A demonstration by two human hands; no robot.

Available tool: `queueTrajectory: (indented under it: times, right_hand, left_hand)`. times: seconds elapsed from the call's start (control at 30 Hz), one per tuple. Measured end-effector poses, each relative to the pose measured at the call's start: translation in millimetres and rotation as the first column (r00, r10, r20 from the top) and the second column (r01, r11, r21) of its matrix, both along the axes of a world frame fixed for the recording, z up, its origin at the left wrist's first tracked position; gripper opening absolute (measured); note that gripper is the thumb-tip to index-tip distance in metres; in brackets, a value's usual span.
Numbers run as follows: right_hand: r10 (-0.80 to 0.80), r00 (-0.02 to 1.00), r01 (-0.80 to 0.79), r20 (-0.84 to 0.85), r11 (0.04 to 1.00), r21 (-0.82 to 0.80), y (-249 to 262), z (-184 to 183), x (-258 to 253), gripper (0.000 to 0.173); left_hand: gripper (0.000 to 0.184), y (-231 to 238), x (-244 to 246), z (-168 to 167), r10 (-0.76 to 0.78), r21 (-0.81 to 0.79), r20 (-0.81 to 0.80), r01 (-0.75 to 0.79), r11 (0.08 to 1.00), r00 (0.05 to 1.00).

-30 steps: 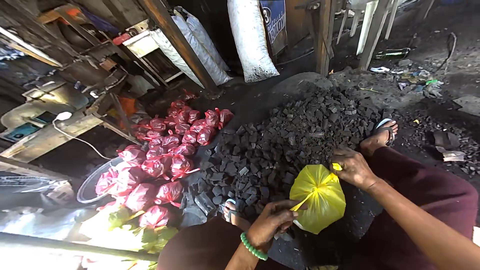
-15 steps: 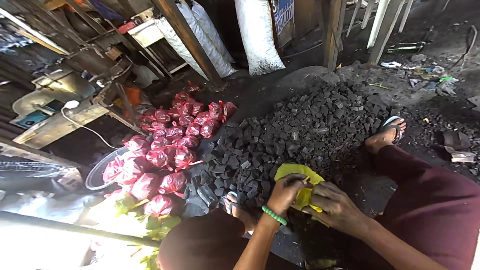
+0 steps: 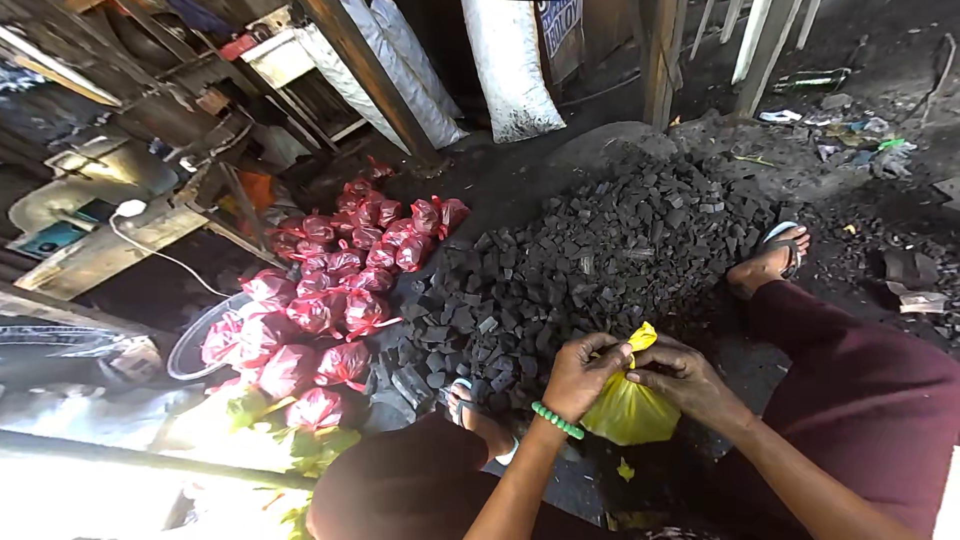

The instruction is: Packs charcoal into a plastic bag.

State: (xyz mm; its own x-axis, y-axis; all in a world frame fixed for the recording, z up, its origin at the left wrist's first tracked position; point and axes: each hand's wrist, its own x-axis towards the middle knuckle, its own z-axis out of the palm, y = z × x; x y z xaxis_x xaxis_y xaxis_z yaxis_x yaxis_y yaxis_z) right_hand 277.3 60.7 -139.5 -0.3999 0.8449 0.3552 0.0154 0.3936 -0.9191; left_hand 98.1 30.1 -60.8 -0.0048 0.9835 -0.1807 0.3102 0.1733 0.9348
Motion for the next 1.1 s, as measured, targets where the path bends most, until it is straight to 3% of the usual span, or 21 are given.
queueTrajectory:
  times: [0.1,0.2,0.27,0.37,0.43,0.5,0.57,0.63,0.67,0.7,0.77,0.8,0.9,0.97,1.0,1.07,1.1]
  right_hand:
    - [-0.137,0.990,0.120,0.036,0.945,0.304,-3,-10,-11,0.013]
    - [-0.141,0.985,0.086,0.100,0.902,0.423,-1,-13,-14,0.015]
    - [-0.143,0.983,0.089,0.115,0.920,0.382,1,-13,-11,0.015]
    - [-0.031,0.996,0.026,0.085,0.998,0.062,4,-8,-3,0.011]
    - [0.035,0.998,-0.029,0.056,0.994,-0.108,6,-4,1,0.007]
    - [0.047,0.996,-0.043,0.070,0.997,-0.056,7,-9,2,0.008]
    - [0.026,0.990,-0.041,0.141,0.994,0.101,7,-17,4,0.009]
    - [0.003,0.984,-0.037,0.178,0.981,0.188,5,-19,5,0.011]
    - [0.002,0.985,-0.034,0.171,0.983,0.181,4,-18,6,0.012]
    - [0.016,0.989,-0.037,0.149,0.990,0.136,5,-15,8,0.012]
    - [0.040,0.995,-0.045,0.093,0.998,0.052,6,-7,11,0.025]
    - [0.035,0.996,-0.038,0.078,0.999,0.034,6,-3,10,0.030]
    - [-0.032,0.999,0.030,0.026,0.997,0.066,8,1,2,0.033]
    - [-0.102,0.995,0.099,0.014,0.986,0.133,7,4,-5,0.035]
    - [-0.142,0.990,0.136,0.015,0.969,0.207,7,5,-8,0.034]
    - [-0.229,0.973,0.192,0.040,0.887,0.419,7,9,-11,0.030]
    - [-0.258,0.964,0.186,0.068,0.832,0.522,7,10,-10,0.026]
  left_hand:
    - [0.016,3,-5,9,-0.026,-0.037,-0.288,0.016,0.999,0.957]
    - [0.020,5,-7,12,-0.145,-0.076,-0.455,0.124,0.989,0.879]
    - [0.021,4,-7,10,-0.191,-0.073,-0.483,0.178,0.981,0.854]
    - [0.028,0,-1,3,-0.192,-0.023,-0.543,0.214,0.977,0.818]
    - [0.029,-4,5,-3,-0.172,0.035,-0.608,0.242,0.970,0.776]
    - [0.024,-8,7,-10,-0.150,0.095,-0.615,0.262,0.960,0.774]
    - [0.025,-8,5,-8,-0.219,-0.038,-0.450,0.226,0.973,0.865]
    - [0.019,-7,3,-13,-0.140,-0.201,-0.076,0.122,0.972,0.987]
    - [0.016,-8,3,-17,-0.011,-0.282,0.173,0.060,0.958,0.985]
    - [0.017,-9,3,-20,0.139,-0.369,0.373,0.009,0.929,0.918]
    - [0.018,-11,4,-20,0.315,-0.447,0.534,-0.054,0.893,0.784]
    - [0.018,-12,5,-20,0.315,-0.434,0.543,-0.061,0.899,0.778]
    - [0.016,-17,7,-15,0.120,-0.284,0.432,0.008,0.959,0.894]
    - [0.016,-21,8,-4,-0.052,-0.186,0.188,0.088,0.979,0.981]
    - [0.017,-22,7,3,-0.141,-0.142,-0.014,0.138,0.980,0.990]
    - [0.022,-24,5,16,-0.256,-0.075,-0.372,0.246,0.966,0.892]
    - [0.023,-24,5,19,-0.291,-0.078,-0.471,0.289,0.954,0.833]
